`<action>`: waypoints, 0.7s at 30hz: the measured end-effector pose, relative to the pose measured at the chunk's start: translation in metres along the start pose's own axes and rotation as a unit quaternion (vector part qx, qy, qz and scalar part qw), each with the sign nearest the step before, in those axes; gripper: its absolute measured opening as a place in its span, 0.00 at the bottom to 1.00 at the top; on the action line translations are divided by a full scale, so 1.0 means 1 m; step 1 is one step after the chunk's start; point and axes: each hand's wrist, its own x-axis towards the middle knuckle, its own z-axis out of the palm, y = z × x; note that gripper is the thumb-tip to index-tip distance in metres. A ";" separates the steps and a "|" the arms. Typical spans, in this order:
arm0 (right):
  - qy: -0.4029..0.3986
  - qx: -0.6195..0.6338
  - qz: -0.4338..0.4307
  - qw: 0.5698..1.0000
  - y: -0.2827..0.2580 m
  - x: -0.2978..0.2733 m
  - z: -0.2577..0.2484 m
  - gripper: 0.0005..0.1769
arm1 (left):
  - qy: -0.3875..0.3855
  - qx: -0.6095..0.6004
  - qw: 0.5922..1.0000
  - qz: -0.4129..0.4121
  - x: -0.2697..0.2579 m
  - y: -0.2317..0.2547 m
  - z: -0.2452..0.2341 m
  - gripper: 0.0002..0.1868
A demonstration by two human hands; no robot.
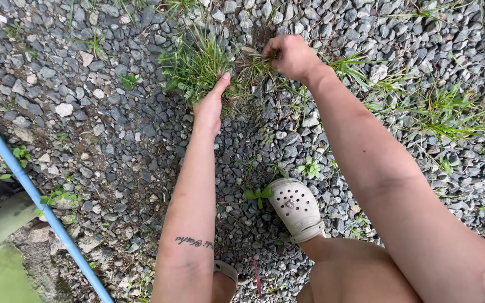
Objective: Pulling weeds from the ground and near a water tank outdoors.
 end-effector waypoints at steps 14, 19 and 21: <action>0.101 -0.054 -0.119 0.986 -0.021 -0.010 0.034 0.15 | -0.009 0.007 1.000 0.015 -0.009 -0.009 -0.014 0.41; 0.126 -0.089 -0.125 0.980 -0.035 -0.010 0.040 0.20 | -0.011 0.018 1.000 0.005 -0.012 -0.003 -0.014 0.39; 0.129 -0.110 -0.114 0.979 -0.031 -0.008 0.043 0.21 | -0.014 0.024 1.000 0.012 -0.010 -0.003 -0.014 0.38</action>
